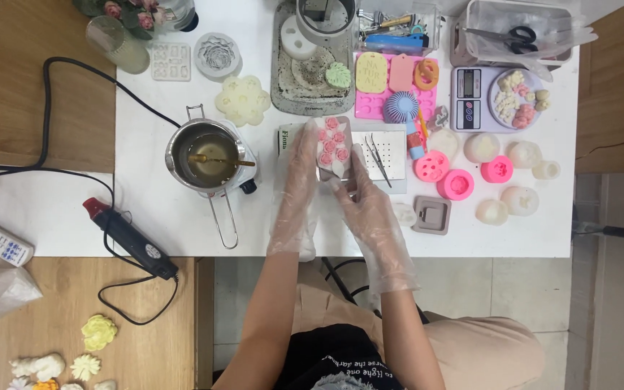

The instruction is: Organizing small floral-shaped wax products on a display shelf and putting on protective gloves.

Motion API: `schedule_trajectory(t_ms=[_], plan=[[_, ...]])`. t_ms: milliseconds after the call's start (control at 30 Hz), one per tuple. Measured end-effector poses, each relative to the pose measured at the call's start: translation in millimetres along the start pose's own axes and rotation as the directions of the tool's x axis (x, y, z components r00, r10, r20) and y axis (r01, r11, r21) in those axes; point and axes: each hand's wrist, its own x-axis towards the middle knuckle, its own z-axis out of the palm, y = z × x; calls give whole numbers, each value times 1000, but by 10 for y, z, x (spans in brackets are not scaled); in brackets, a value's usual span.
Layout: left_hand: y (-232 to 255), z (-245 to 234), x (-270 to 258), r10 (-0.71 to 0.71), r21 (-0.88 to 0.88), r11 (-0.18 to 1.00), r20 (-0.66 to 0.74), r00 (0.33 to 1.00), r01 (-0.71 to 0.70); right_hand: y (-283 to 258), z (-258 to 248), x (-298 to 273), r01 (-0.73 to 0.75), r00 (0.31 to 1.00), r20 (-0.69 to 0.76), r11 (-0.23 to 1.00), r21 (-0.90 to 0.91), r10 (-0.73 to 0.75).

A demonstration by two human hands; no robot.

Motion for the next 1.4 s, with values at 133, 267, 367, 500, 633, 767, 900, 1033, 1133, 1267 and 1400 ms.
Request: schedule_trajectory(t_ms=[133, 267, 367, 500, 633, 767, 900, 1033, 1133, 1267, 1400], plan=[[-30, -20, -29, 66, 38, 997, -58, 996, -64, -13, 62, 4, 1, 999, 34, 1000, 16, -1], [106, 42, -129, 67, 146, 988, -115, 991, -50, 23, 132, 7, 43, 999, 27, 997, 67, -45], [190, 90, -180, 11, -195, 981, -26, 1000, -16, 24, 152, -1, 67, 996, 43, 991, 115, -73], [376, 182, -283, 51, -179, 983, 15, 999, -47, -84, 157, -64, 134, 988, 55, 979, 151, -144], [504, 244, -332, -91, -97, 991, -28, 995, 88, -23, 232, -90, -65, 992, 118, 983, 174, 45], [395, 191, -279, -85, -118, 989, 45, 995, 89, 46, 242, -74, -153, 985, 140, 880, 450, 99], [551, 282, -399, -117, 9, 993, 49, 992, 117, 126, 185, -65, -155, 982, 179, 798, 582, 61], [875, 473, -661, -14, 3, 1000, 30, 999, 13, -91, 44, -185, -161, 980, 189, 788, 595, 57], [1087, 571, -804, -29, 46, 999, 22, 999, 27, -274, -73, -301, -156, 979, 200, 739, 655, 29], [947, 455, -761, 103, -104, 991, 172, 980, -85, -414, -257, -486, -85, 984, 170, 688, 721, -57], [1099, 733, -922, 119, -248, 969, 370, 921, -25, -526, -446, -663, -10, 997, 63, 697, 717, -50]])
